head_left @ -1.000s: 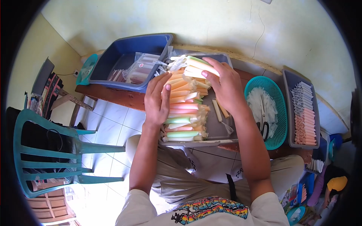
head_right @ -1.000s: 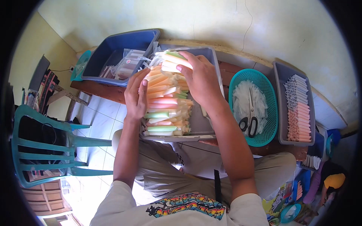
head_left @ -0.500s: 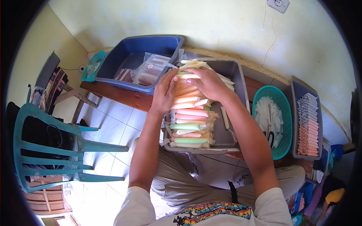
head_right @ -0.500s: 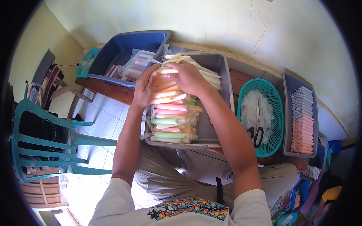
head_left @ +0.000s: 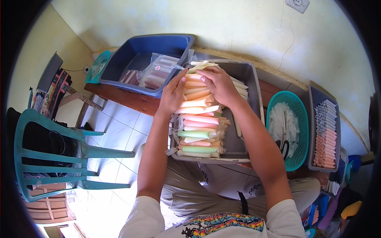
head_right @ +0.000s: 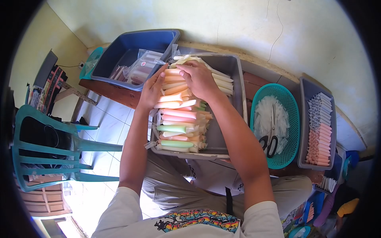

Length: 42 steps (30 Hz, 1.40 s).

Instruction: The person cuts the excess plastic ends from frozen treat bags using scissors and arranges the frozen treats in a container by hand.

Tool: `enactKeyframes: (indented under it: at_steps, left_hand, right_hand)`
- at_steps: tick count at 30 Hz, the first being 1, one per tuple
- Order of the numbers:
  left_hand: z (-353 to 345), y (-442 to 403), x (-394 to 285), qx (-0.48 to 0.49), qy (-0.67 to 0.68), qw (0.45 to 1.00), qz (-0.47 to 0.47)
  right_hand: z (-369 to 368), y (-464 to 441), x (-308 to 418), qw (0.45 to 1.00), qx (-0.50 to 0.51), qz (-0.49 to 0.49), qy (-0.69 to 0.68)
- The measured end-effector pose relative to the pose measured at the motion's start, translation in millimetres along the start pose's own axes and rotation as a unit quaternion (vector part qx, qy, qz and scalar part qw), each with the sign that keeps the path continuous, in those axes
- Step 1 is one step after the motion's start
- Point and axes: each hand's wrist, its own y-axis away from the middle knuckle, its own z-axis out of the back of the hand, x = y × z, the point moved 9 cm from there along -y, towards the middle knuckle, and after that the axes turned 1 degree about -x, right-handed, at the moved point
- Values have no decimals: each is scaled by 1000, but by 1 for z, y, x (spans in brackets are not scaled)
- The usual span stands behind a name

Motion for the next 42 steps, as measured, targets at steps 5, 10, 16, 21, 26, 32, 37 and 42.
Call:
enactKeyframes:
  at_steps: [5,10,16,21,26,32,37,42]
  left_hand:
    - [0,2,-5,-24,-43,998,-27]
    - [5,6,-6,-42,-5,999,-24]
    - [11,9,-18,-60,-20,996,-68]
    - [9,11,-19,-49,-9,997,-53]
    - [7,13,-16,-42,52,997,32]
    - [10,11,-29,-45,-4,998,-45]
    - [5,8,-27,-17,-63,997,-41]
    - [4,8,-29,-12,-79,996,-49]
  right_hand:
    - [7,4,7,988,-80,53,117]
    - [20,4,7,997,-72,17,17]
    - [23,7,3,993,-113,30,23]
    - [31,4,10,985,-164,26,40]
    - [30,1,-3,982,-178,-32,47]
    - [27,-7,-7,979,-203,-18,18]
    - [23,-7,-15,984,-171,-38,27]
    - [19,-5,-23,990,-121,-64,-8]
